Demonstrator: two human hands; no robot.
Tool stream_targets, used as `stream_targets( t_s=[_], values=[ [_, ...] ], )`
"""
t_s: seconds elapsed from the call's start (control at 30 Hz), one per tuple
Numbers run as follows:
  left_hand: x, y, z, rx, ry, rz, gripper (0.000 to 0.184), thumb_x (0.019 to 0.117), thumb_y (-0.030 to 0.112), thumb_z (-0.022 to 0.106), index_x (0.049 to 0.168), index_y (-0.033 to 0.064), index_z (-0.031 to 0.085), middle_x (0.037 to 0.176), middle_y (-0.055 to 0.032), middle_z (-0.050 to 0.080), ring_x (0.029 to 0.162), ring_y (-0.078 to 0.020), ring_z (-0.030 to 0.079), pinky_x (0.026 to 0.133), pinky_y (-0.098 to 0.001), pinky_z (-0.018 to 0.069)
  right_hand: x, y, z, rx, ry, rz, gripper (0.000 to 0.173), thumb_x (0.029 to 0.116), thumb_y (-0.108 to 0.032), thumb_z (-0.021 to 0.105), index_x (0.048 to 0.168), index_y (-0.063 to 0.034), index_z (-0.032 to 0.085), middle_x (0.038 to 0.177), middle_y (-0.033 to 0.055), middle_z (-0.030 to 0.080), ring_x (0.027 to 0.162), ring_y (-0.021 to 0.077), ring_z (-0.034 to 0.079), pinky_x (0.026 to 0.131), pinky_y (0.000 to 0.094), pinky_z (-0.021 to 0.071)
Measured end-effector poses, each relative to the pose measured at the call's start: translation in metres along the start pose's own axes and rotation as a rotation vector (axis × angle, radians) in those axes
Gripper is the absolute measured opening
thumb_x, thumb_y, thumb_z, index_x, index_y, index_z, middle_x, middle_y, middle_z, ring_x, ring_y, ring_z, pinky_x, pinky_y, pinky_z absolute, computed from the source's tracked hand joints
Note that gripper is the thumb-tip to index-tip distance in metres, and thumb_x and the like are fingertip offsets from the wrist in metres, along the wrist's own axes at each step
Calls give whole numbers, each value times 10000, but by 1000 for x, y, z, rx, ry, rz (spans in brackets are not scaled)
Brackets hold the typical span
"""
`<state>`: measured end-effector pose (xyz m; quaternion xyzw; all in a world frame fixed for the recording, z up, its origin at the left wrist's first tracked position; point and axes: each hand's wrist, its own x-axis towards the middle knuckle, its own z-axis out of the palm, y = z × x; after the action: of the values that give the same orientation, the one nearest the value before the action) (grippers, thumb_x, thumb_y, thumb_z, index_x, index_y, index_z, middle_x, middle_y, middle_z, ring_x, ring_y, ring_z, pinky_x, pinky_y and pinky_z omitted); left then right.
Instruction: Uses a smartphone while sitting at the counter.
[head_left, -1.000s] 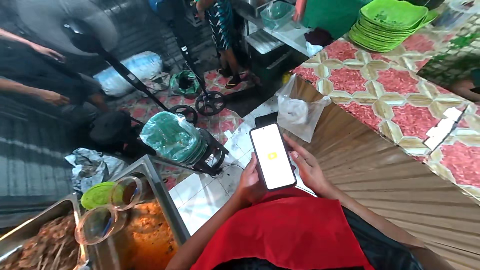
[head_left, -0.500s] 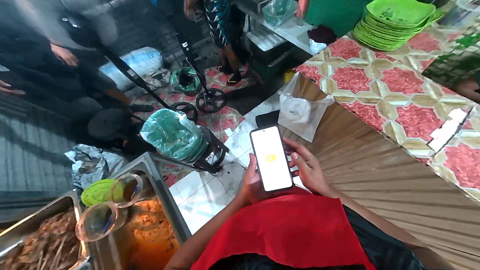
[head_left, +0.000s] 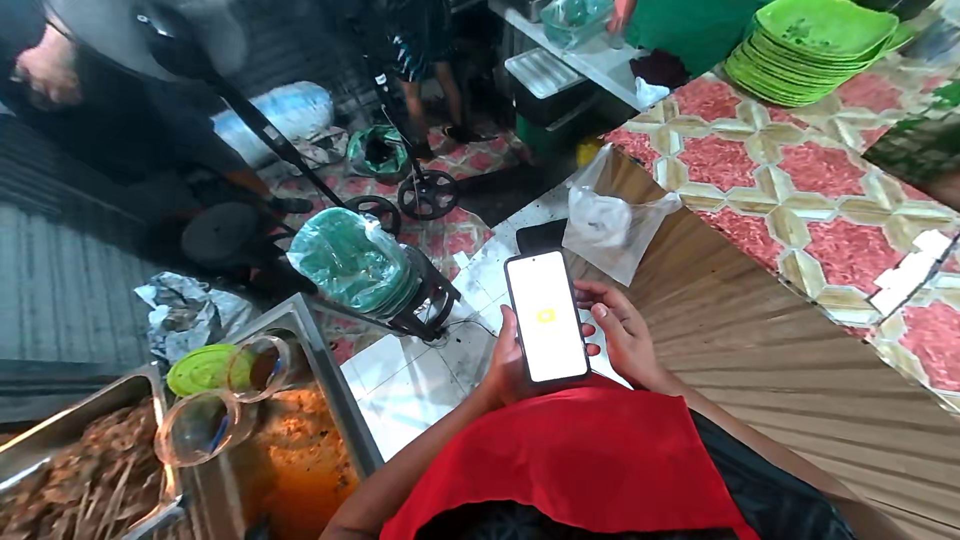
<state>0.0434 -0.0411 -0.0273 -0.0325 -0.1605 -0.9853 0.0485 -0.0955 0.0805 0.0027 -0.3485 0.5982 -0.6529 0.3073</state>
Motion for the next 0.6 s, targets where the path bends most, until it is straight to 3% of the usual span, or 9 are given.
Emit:
stream_targets(
  t_s=[0.17, 0.4, 0.5, 0.6],
  values=[
    [0, 2, 2, 20, 47, -15, 970, 835, 917, 289, 1404, 178, 555, 1313, -173, 658, 1209, -347, 647, 1009, -508, 538, 1, 1, 0, 23, -3, 4, 339, 1063, -260, 470, 1345, -112, 583, 1163, -25, 666, 909, 33, 674, 584, 165, 558],
    [3, 2, 18, 86, 272, 23, 925, 930, 817, 88, 1360, 141, 551, 1201, -159, 711, 1104, -305, 705, 907, -473, 601, 1, 2, -3, -25, -3, -22, 354, 1052, -266, 484, 1348, -100, 585, 1173, -31, 668, 924, 22, 667, 654, 178, 570],
    [6, 0, 17, 65, 237, 14, 931, 921, 829, 111, 1342, 135, 568, 1195, -168, 709, 1101, -314, 703, 912, -476, 597, 1, 2, -5, -22, 2, -20, 356, 1051, -257, 487, 1350, -90, 583, 1168, -27, 668, 926, 22, 665, 673, 174, 570],
    [8, -2, 10, 50, 134, 4, 922, 888, 868, 232, 1354, 156, 588, 1234, -163, 696, 1139, -320, 686, 958, -489, 574, 0, 2, -8, -17, 10, -7, 348, 1050, -244, 490, 1346, -87, 584, 1154, -17, 666, 891, 27, 668, 629, 173, 570]
  ],
)
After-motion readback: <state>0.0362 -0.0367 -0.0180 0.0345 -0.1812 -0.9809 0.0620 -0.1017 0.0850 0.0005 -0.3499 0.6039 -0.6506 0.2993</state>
